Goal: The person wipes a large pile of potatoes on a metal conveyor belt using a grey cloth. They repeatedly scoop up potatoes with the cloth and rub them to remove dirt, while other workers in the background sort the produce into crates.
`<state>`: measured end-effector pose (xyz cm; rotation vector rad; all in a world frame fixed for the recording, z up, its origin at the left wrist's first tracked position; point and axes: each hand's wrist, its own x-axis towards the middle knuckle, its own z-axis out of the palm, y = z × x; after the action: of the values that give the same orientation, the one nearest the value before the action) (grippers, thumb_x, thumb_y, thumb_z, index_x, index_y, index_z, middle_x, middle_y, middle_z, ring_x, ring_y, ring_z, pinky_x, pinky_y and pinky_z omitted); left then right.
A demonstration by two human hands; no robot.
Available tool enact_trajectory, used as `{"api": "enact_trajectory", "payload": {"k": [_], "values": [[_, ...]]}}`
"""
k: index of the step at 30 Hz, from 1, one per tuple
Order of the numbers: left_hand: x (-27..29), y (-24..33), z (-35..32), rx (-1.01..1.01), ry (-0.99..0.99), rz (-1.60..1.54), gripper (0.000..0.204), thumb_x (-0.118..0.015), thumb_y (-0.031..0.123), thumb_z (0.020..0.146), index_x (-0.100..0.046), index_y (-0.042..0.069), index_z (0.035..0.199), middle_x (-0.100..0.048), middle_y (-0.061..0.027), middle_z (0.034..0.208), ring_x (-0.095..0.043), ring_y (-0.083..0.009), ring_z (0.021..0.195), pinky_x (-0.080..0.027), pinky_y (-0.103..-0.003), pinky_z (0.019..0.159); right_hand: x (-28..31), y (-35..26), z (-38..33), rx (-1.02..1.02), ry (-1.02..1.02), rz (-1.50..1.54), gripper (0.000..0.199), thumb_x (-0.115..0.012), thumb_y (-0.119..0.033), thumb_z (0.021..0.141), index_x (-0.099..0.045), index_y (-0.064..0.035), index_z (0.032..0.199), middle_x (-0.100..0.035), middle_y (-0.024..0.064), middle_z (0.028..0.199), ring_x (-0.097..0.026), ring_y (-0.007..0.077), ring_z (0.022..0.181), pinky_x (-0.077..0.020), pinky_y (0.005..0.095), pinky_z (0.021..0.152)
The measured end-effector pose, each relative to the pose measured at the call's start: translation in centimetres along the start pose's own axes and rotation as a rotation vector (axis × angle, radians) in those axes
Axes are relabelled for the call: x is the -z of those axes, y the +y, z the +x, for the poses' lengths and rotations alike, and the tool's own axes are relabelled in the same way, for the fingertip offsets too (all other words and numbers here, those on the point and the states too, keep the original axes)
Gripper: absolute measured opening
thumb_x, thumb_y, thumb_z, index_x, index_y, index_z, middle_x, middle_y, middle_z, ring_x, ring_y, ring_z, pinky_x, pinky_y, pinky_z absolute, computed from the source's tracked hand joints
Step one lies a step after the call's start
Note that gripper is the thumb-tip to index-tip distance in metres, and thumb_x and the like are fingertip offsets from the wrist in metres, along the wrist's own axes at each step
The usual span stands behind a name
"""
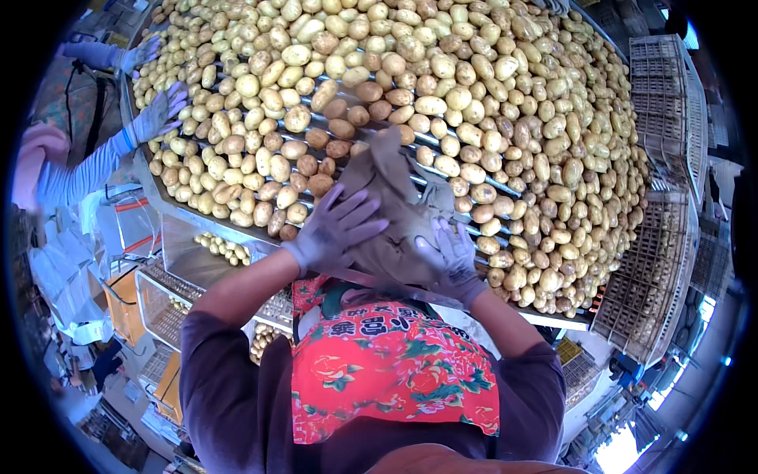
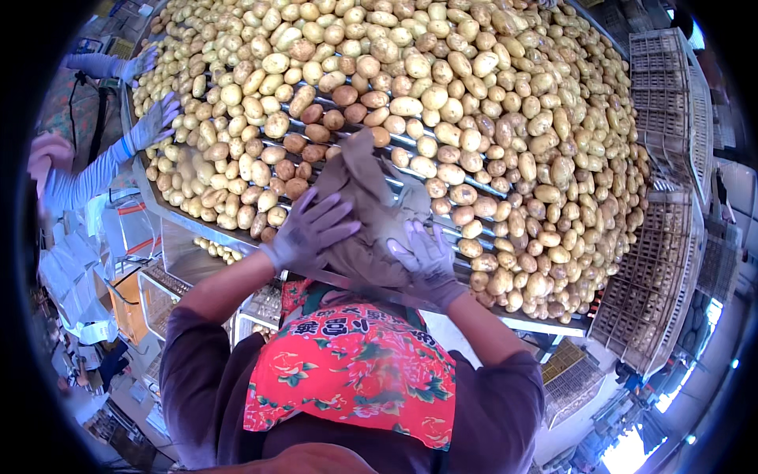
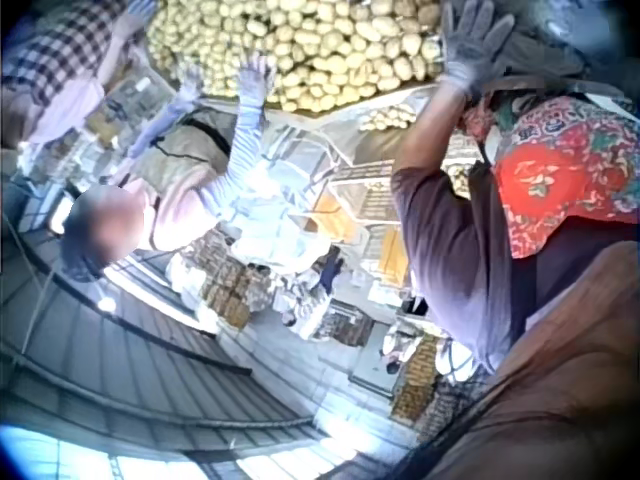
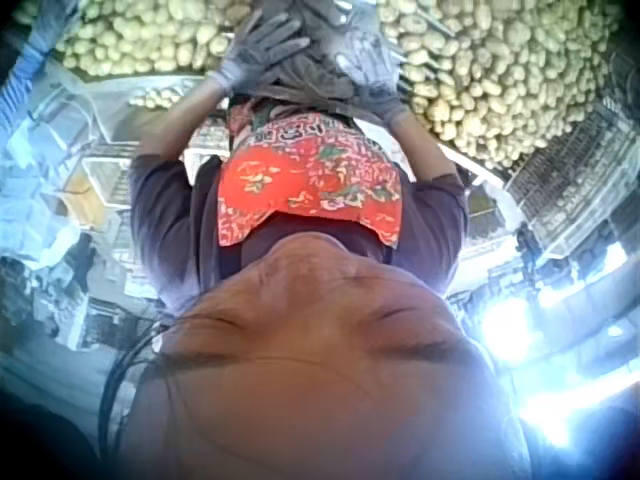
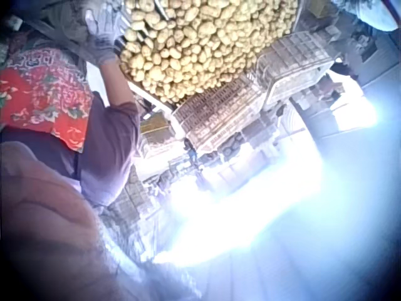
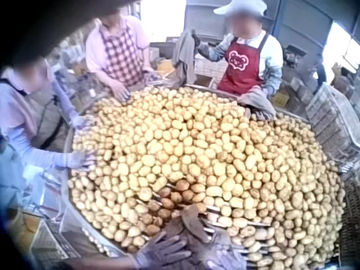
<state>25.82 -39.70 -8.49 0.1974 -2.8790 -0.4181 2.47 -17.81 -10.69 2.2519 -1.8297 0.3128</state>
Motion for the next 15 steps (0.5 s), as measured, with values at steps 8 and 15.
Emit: {"api": "enact_trajectory", "payload": {"k": [8,15], "values": [[-2.7,-5.1,11.2,0.575,0.168,-0.028,0.05,-0.059,0.02,0.083,-0.056,0.017,0.133,-0.055,-0.0056,0.135,-0.055,-0.0292,0.112,-0.042,-0.041,0.097,-4.1,5.2,14.0,-0.608,-0.173,0.47,0.061,-0.07,-0.024,0.078,-0.05,-0.0036,0.132,-0.058,0.0194,0.121,-0.054,0.0375,0.112,-0.0444,0.0449,0.094],[0.8,-2.5,2.3,0.328,-0.065,-0.182,0.051,-0.068,0.02,0.074,-0.061,0.013,0.124,-0.064,-0.0091,0.114,-0.061,-0.0303,0.098,-0.05,-0.042,0.084,1.9,0.9,12.9,-0.095,-0.115,0.359,0.058,-0.068,-0.017,0.073,-0.056,-0.0071,0.129,-0.059,0.0175,0.113,-0.06,0.0366,0.101,-0.0464,0.047,0.088]]}}
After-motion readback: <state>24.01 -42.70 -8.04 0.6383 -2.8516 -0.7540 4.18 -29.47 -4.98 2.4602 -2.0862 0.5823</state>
